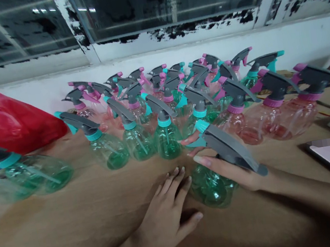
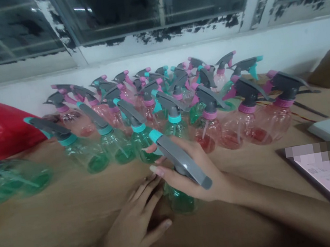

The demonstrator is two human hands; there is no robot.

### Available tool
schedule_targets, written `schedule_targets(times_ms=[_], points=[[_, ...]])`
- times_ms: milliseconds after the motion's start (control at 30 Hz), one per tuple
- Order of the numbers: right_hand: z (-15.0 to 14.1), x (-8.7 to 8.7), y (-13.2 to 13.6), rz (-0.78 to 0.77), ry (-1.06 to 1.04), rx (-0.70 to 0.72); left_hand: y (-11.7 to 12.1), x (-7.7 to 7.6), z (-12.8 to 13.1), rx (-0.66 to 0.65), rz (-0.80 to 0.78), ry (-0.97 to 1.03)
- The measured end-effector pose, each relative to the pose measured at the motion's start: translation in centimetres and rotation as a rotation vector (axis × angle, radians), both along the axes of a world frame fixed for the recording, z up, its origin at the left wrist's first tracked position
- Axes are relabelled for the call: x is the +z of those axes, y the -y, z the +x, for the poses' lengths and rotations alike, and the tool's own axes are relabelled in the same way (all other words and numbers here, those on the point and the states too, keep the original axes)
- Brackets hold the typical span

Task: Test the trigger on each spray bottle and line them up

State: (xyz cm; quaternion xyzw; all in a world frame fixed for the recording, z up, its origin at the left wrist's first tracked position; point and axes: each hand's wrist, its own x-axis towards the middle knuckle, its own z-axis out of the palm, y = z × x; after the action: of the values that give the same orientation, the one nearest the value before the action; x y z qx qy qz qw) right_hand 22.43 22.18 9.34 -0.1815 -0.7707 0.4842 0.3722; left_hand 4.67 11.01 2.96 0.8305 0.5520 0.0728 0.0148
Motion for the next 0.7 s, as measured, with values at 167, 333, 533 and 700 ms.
schedule_targets(times_ms=[167, 333, 533, 700], points=[[0.16, 0.53, 0.2, -0.001, 0.023, -0.007, 0.06, -0.19, -0.04, -0.007, 0.014, 0.024], [0.17, 0.69, 0.24, 0.022, 0.013, -0.01, 0.1, -0.35, -0.1, -0.006, 0.008, 0.032], [0.17, 0.88, 0.23, 0.01, 0.02, -0.008, 0.07, -0.19, -0.08, -0.004, -0.006, 0.047], [0.27, 0.94, 0.17, 0.034, 0.011, 0.0, 0.05, -0.16, 0.0, -0.003, 0.0, 0.036]])
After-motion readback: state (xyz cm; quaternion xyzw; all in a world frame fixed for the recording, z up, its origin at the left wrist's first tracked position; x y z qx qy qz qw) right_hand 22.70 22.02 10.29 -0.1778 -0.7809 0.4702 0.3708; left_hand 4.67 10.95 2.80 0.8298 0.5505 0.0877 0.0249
